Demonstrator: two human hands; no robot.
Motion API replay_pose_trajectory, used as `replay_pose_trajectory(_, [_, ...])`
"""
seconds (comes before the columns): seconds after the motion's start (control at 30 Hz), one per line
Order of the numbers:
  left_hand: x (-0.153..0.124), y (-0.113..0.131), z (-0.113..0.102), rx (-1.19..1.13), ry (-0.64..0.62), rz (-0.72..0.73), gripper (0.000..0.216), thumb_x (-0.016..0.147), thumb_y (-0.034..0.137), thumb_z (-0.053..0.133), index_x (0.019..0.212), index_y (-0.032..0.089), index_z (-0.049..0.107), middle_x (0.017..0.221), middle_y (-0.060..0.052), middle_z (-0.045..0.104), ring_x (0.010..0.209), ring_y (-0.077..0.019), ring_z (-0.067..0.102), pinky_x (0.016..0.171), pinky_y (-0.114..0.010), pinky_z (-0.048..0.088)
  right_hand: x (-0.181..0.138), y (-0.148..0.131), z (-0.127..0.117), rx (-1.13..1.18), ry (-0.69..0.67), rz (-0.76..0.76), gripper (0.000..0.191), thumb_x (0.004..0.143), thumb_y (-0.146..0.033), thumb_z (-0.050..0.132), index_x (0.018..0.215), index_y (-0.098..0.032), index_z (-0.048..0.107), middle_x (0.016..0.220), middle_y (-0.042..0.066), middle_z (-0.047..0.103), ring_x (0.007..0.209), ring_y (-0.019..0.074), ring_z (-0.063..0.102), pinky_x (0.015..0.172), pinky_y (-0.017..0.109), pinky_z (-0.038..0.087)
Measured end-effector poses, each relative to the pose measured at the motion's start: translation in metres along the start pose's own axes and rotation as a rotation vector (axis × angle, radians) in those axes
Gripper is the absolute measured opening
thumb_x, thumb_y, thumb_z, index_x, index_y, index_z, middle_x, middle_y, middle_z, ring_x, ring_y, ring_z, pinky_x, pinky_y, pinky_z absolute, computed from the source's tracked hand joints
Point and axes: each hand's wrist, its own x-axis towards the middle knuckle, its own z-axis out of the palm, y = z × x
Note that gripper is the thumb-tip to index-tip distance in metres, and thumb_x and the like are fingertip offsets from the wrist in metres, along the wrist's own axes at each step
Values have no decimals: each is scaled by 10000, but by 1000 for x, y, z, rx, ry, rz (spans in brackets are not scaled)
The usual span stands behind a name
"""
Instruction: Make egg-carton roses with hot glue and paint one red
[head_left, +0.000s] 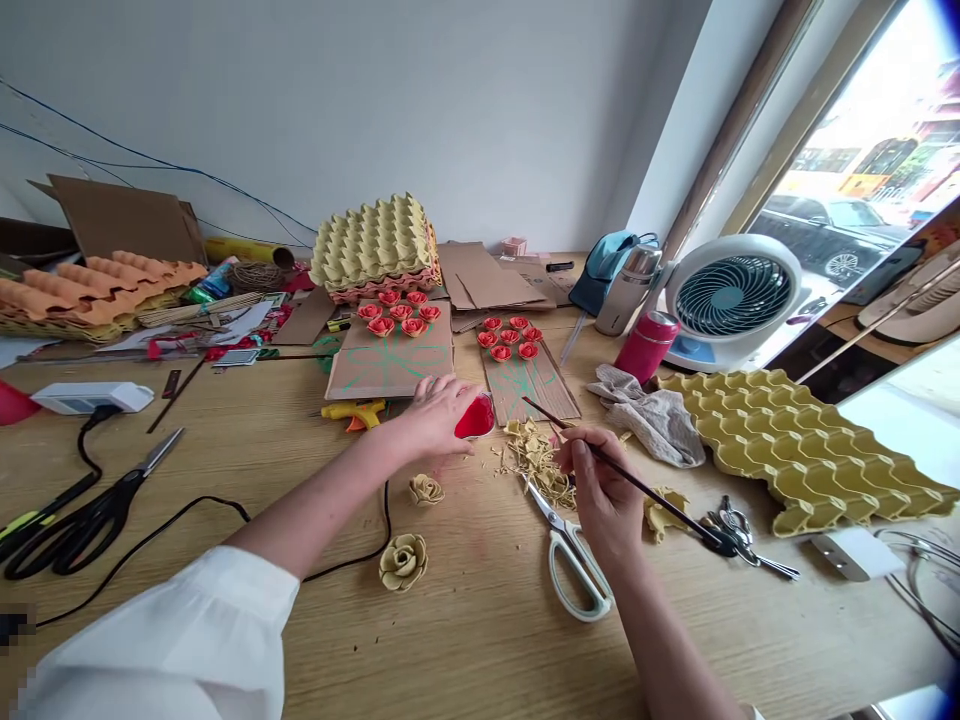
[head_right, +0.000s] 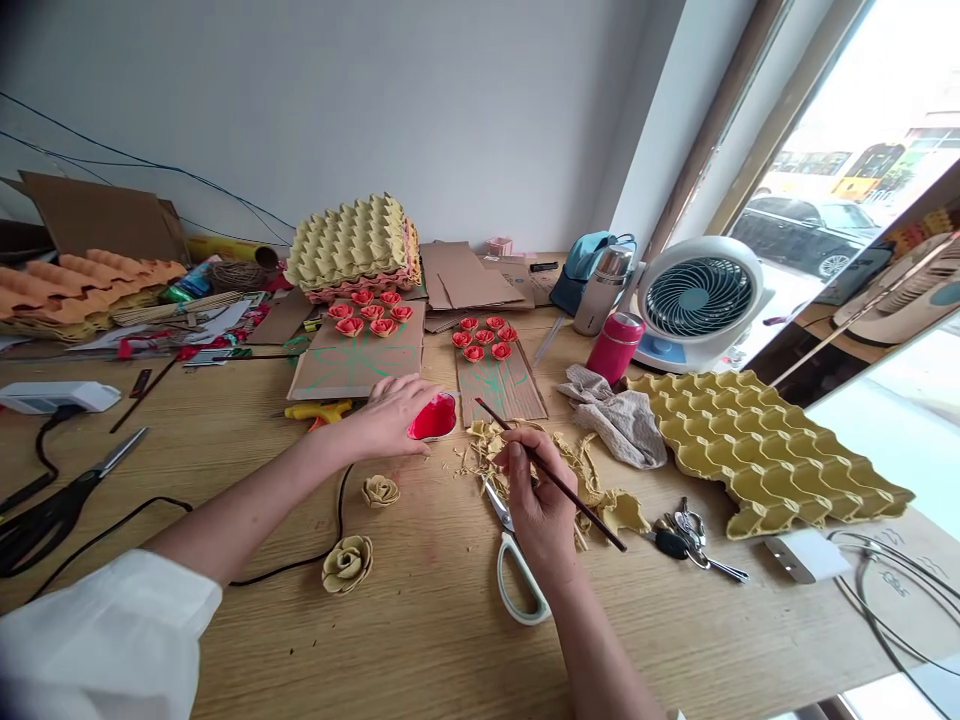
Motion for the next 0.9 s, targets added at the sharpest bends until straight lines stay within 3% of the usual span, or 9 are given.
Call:
replay_pose_trajectory(0.07, [20, -5, 8, 8, -40, 11, 1024, 694, 372, 915, 1558, 262, 375, 1578, -209, 501, 1540, -449, 303, 1207, -644, 205, 1, 1, -1, -4, 2, 5, 159, 1052, -333, 580, 1032, -240, 707, 788, 9, 665, 706, 165, 619, 646, 293, 488])
replay_pose_trajectory(0.17, [32, -9, 16, 20, -81, 19, 989, 680, 394, 916, 1522, 244, 419, 1498, -207, 582, 1478, -443, 404, 1191, -627, 240, 1, 0, -1, 5, -9, -8, 147, 1055, -306, 573, 1038, -249, 707, 796, 5, 663, 710, 160, 613, 649, 290, 480])
replay_pose_trajectory(0.33, [35, -12, 18, 24, -92, 39, 917, 701, 389, 877, 1492, 184, 459, 1423, -230, 624, 1348, -436, 539, 1151, -600, 302, 0, -7, -1, -14, -36, -28, 153, 1059, -284, 562, 1034, -250, 709, 802, 4, 638, 713, 161, 598, 645, 294, 471])
replay_pose_trajectory(0.5, [34, -8, 12, 25, -67, 51, 830, 703, 365, 814, 1448, 210, 484, 1336, -184, 672, 1268, -412, 595, 1128, -563, 324, 0, -9, -2, -21, -30, -21, 151, 1057, -306, 563, 1022, -248, 698, 806, 5, 636, 697, 161, 598, 642, 299, 479])
replay_pose_trajectory(0.73, [2, 16, -3, -20, -51, 104, 879, 697, 369, 795, 1483, 203, 438, 1413, -188, 634, 1315, -424, 561, 1154, -566, 300, 2, 2, -3, -14, -17, -12, 166, 1051, -354, 568, 1057, -252, 698, 793, 4, 655, 697, 172, 613, 642, 299, 479])
replay_pose_trajectory(0.9, [-32, 39, 4, -80, -97, 120, 974, 678, 334, 813, 1536, 221, 365, 1425, -169, 631, 1334, -393, 564, 1193, -559, 281, 3, -1, -3, -21, -28, -57, 198, 1059, -360, 552, 1025, -252, 715, 769, -5, 633, 692, 167, 586, 641, 298, 462])
